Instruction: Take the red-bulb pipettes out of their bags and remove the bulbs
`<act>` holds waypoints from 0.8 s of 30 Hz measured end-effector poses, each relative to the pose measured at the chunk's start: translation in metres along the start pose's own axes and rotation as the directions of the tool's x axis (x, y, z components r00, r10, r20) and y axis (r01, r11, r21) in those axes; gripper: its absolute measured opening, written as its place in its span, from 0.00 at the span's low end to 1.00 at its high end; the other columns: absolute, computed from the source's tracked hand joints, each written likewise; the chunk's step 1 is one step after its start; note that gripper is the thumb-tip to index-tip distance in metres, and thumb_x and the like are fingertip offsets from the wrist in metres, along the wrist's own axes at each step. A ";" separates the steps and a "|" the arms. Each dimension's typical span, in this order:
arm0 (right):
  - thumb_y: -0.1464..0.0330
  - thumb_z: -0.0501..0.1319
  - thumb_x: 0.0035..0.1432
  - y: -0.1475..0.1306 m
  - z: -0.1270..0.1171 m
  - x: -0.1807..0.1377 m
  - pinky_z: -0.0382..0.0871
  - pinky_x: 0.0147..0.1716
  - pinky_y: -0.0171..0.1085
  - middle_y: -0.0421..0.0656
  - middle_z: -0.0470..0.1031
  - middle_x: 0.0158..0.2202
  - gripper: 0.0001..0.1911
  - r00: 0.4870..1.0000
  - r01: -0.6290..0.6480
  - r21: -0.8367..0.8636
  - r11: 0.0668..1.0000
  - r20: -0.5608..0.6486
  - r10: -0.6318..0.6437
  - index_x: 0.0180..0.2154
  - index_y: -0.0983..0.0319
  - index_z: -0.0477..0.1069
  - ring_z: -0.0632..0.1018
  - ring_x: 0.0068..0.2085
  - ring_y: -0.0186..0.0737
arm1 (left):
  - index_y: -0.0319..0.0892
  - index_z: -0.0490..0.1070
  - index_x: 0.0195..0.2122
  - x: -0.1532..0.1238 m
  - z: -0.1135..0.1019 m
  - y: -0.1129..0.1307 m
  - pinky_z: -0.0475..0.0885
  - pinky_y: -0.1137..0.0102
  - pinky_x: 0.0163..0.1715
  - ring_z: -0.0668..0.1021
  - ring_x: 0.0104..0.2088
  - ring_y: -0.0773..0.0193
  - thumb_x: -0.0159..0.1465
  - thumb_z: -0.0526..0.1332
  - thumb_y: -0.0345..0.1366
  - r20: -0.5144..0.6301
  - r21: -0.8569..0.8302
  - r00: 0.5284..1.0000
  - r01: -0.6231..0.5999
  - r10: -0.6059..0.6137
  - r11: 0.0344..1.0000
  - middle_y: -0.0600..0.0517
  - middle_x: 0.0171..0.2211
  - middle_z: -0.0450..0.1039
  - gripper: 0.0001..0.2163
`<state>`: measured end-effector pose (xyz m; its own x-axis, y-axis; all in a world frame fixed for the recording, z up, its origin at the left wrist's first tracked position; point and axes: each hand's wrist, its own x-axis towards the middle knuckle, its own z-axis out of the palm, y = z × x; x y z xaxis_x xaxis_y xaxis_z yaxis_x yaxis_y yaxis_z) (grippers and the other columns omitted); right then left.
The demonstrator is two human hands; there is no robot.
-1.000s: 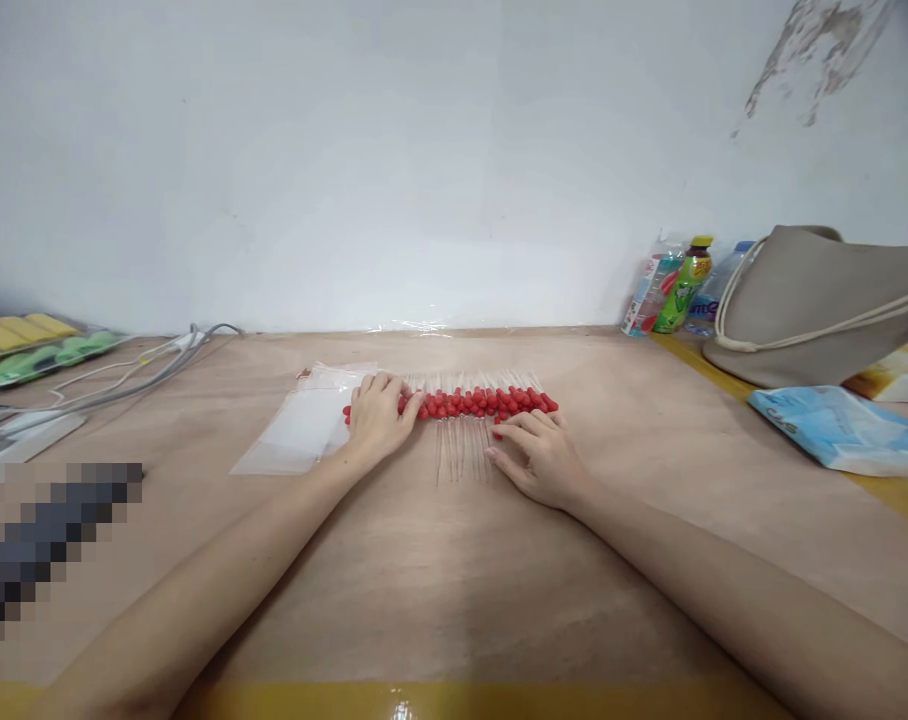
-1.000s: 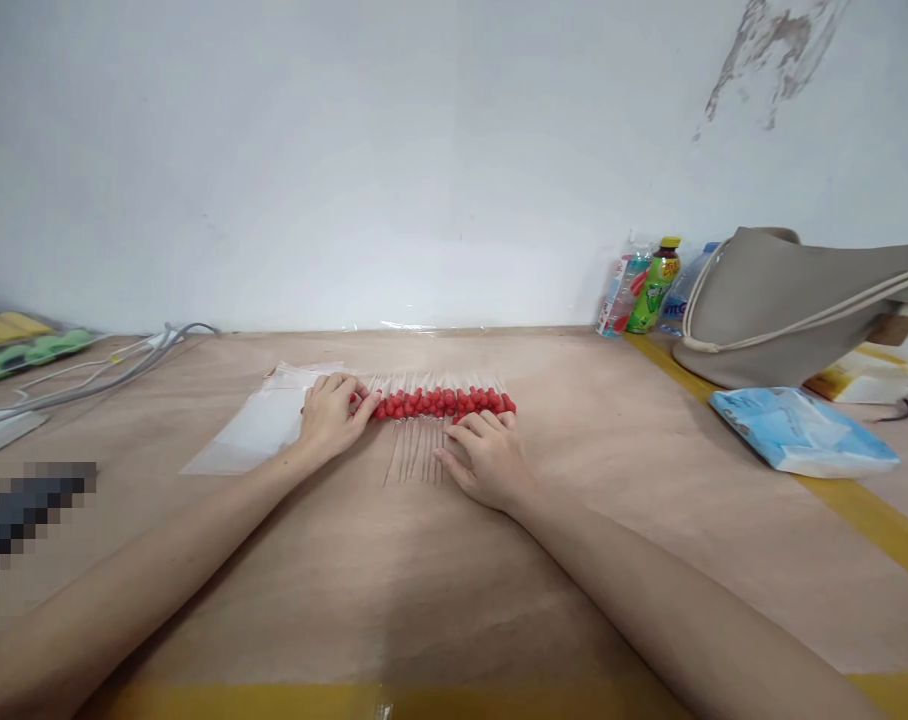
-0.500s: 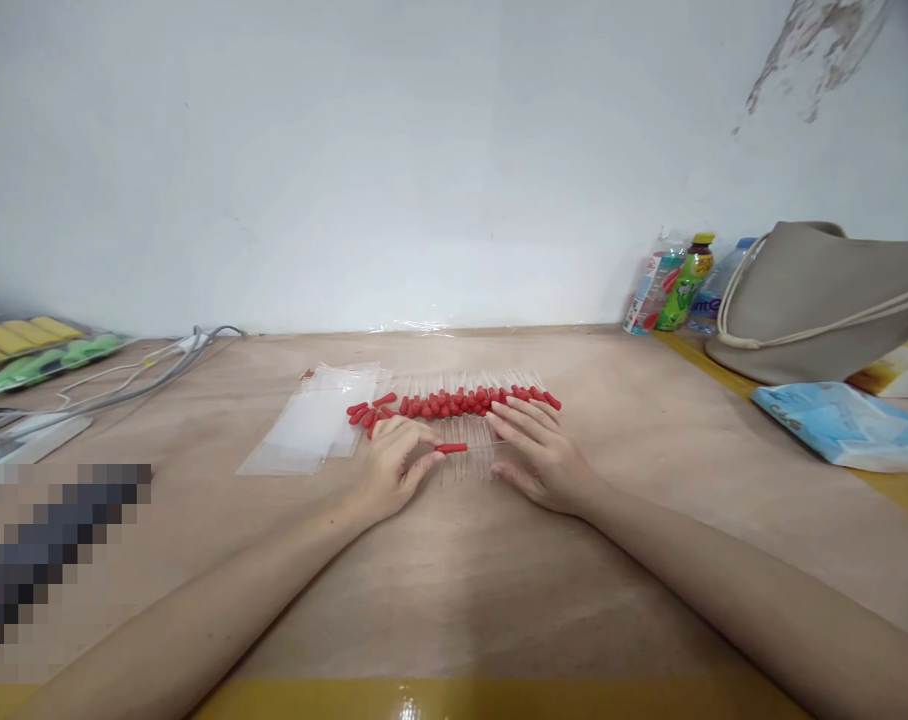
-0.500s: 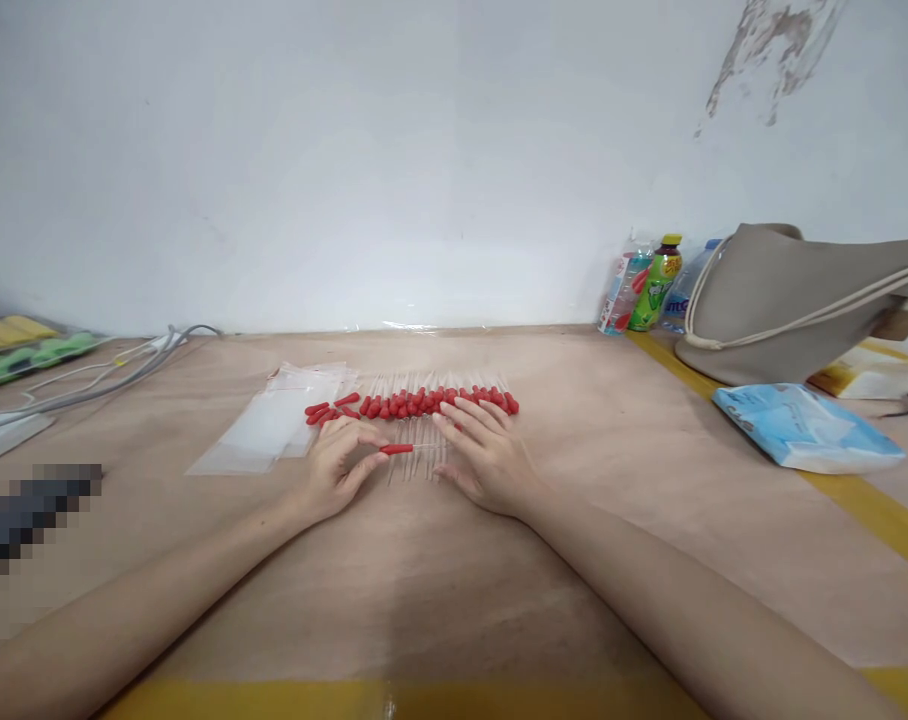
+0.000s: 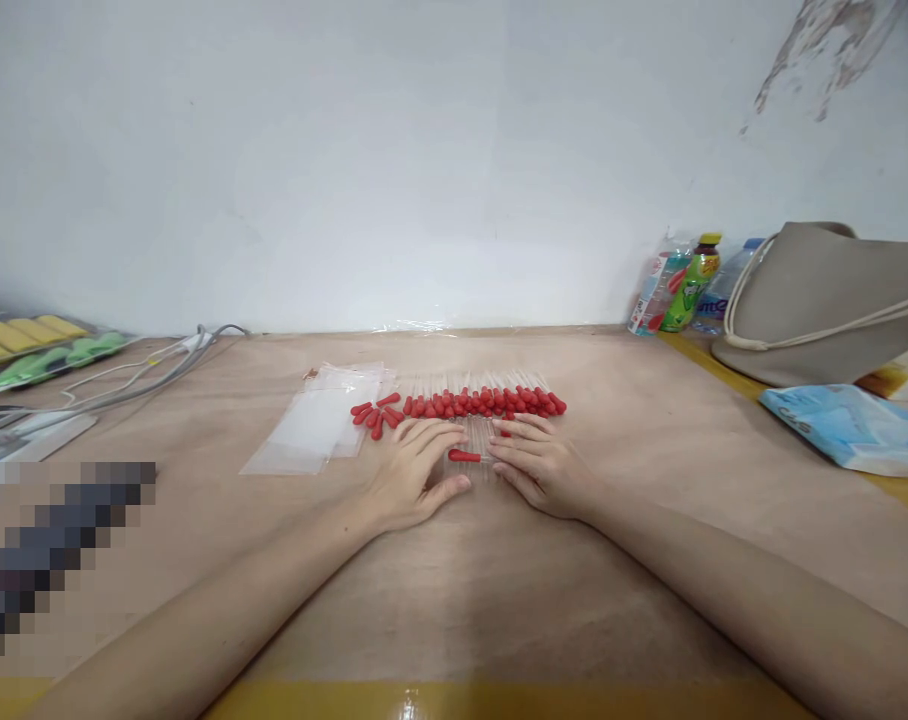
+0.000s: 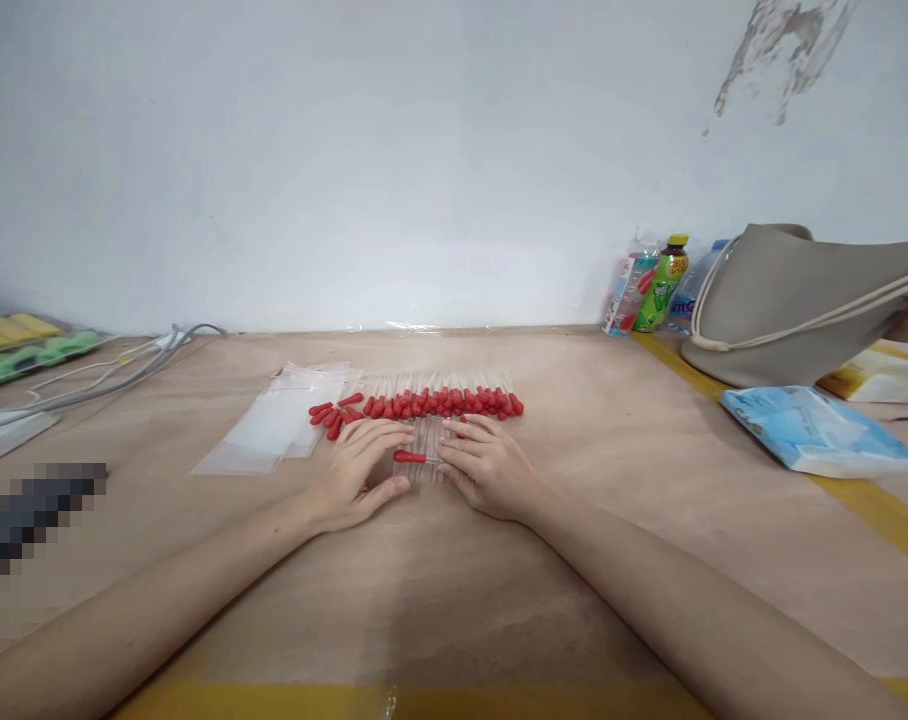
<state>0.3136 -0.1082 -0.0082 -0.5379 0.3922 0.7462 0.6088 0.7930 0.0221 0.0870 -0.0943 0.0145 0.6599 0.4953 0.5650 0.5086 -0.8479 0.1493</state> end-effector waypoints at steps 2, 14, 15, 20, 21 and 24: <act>0.70 0.57 0.57 -0.001 0.000 0.000 0.63 0.49 0.46 0.43 0.77 0.39 0.09 1.000 0.006 -0.006 1.000 -0.005 -0.006 0.39 0.61 0.72 0.74 0.47 0.42 | 0.44 0.66 0.44 0.004 0.003 0.004 0.54 0.59 0.53 0.68 0.50 0.59 0.61 0.57 0.42 0.013 0.041 1.000 -0.016 0.015 0.999 0.50 0.47 0.70 0.13; 0.69 0.54 0.59 -0.004 0.005 0.005 0.67 0.50 0.45 0.44 0.78 0.38 0.10 0.999 0.043 0.088 0.995 -0.018 -0.042 0.39 0.61 0.73 0.76 0.44 0.39 | 0.43 0.70 0.35 0.006 0.012 0.008 0.55 0.58 0.55 0.74 0.42 0.63 0.62 0.55 0.35 -0.056 0.108 0.993 -0.094 0.100 0.990 0.53 0.36 0.76 0.05; 0.69 0.54 0.59 -0.004 0.005 0.005 0.69 0.49 0.44 0.45 0.77 0.38 0.10 0.998 0.053 0.106 0.993 -0.021 -0.051 0.39 0.62 0.73 0.76 0.44 0.39 | 0.43 0.70 0.36 0.006 0.011 0.008 0.54 0.57 0.56 0.74 0.43 0.63 0.62 0.55 0.34 -0.052 0.119 0.991 -0.116 0.123 0.986 0.52 0.36 0.76 0.06; 0.71 0.55 0.58 -0.002 0.005 0.000 0.70 0.49 0.41 0.46 0.77 0.38 0.08 0.997 0.070 0.133 0.989 0.006 -0.072 0.38 0.63 0.72 0.75 0.45 0.38 | 0.42 0.70 0.36 0.005 0.011 0.008 0.47 0.53 0.59 0.74 0.44 0.62 0.63 0.53 0.33 -0.020 0.142 0.981 -0.190 0.195 0.971 0.52 0.35 0.77 0.06; 0.71 0.56 0.57 -0.002 0.005 -0.001 0.69 0.49 0.41 0.46 0.77 0.38 0.08 0.997 0.075 0.134 0.988 0.001 -0.076 0.38 0.63 0.72 0.75 0.45 0.38 | 0.42 0.70 0.36 0.004 0.010 0.008 0.46 0.53 0.59 0.74 0.44 0.62 0.63 0.54 0.33 -0.017 0.140 0.980 -0.194 0.198 0.971 0.52 0.35 0.77 0.06; 0.71 0.56 0.57 -0.001 0.003 -0.005 0.70 0.49 0.41 0.45 0.77 0.37 0.08 0.997 0.079 0.130 0.988 -0.012 -0.079 0.38 0.63 0.71 0.75 0.46 0.38 | 0.42 0.70 0.35 0.002 0.009 0.007 0.46 0.52 0.59 0.74 0.45 0.61 0.63 0.53 0.32 -0.009 0.127 0.981 -0.193 0.195 0.973 0.53 0.34 0.77 0.07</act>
<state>0.3139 -0.1091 -0.0138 -0.5772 0.3232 0.7499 0.4829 0.8757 -0.0058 0.0970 -0.0971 0.0096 0.7413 0.3184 0.5908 0.4378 -0.8966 -0.0661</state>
